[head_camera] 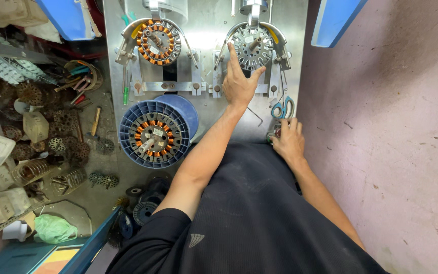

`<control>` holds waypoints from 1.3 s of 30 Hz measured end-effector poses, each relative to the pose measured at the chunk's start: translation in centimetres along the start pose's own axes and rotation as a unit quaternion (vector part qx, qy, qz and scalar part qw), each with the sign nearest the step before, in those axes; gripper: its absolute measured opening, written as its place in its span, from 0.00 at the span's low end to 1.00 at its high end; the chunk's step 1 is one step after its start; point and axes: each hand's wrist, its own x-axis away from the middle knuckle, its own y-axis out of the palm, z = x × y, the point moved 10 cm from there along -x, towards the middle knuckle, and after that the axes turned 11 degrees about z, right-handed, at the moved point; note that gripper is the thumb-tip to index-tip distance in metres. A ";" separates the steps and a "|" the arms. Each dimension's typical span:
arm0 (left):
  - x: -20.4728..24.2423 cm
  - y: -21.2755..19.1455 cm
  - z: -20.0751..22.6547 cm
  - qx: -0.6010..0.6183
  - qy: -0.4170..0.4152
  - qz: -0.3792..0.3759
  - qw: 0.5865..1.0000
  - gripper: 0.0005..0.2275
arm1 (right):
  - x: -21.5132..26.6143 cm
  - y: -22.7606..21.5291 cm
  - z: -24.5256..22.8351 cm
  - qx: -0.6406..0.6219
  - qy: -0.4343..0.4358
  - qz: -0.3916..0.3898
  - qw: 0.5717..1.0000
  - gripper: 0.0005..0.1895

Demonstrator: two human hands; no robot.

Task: The person inserts small white rectangular pieces into slots on a blue circular stator, then places the stator into a winding machine and uses a metal tool to tighten or adjust the assembly. The person handles the stator and tool repeatedly while working at a cluttered workbench.

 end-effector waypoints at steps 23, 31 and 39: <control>-0.9 0.8 0.3 0.026 -0.055 -0.061 0.996 0.52 | -6.0 -3.0 -0.9 -0.206 0.043 -0.022 0.977 0.06; -0.8 1.4 2.2 0.016 -0.096 0.018 0.995 0.58 | -19.2 -10.8 -5.4 -0.406 -0.066 0.220 0.885 0.09; -1.2 1.6 1.9 0.018 -0.085 0.027 0.996 0.56 | -32.1 1.6 -11.1 -0.643 0.062 -0.246 0.723 0.26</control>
